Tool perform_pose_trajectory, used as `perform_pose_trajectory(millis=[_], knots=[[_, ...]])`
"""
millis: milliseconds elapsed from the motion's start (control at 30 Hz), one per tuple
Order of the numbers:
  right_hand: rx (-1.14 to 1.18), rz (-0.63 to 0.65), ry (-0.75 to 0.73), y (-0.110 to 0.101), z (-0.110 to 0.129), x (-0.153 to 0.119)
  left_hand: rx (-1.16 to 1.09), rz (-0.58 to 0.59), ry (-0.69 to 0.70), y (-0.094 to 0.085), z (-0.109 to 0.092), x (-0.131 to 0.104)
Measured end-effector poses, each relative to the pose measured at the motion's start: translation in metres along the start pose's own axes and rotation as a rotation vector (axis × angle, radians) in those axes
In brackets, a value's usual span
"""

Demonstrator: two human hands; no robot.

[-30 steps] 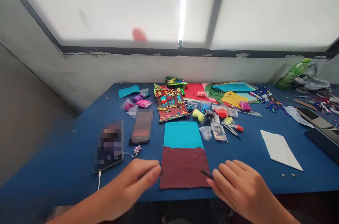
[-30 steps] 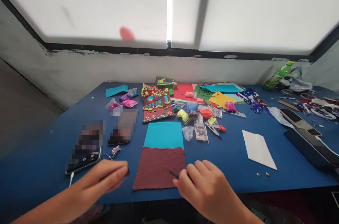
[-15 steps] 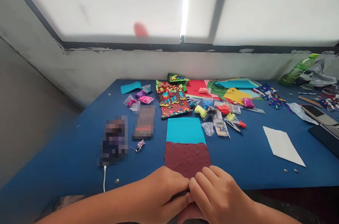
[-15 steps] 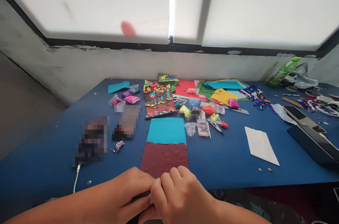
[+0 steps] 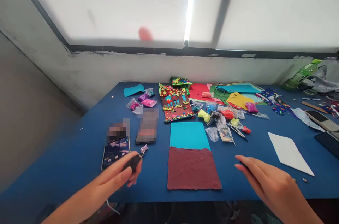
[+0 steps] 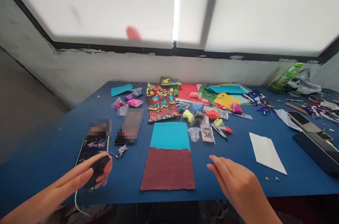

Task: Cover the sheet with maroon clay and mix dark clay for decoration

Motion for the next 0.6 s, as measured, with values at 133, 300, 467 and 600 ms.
perform_pose_trajectory(millis=[133,300,467,600], knots=[[0.257,0.023,-0.091,0.006,0.047,0.023,0.258,0.133,0.053,0.045,-0.026,0.015],[0.342,0.016,-0.326,0.01,0.092,0.044,0.429,0.513,0.27,0.105,-0.065,0.026],[0.343,0.029,-0.297,0.015,0.095,0.043,0.512,0.485,0.453,0.107,-0.065,0.02],[0.289,0.006,-0.223,0.013,0.075,0.037,0.579,0.317,0.409,0.078,-0.051,0.01]])
Point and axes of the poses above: each hand's wrist, its own x-axis towards the middle knuckle, its own y-axis out of the palm, z = x × y, the point moved 3 cm from there along x, towards the middle knuckle, and after that the axes turned 2 degrees about -y, right-handed, at the moved point
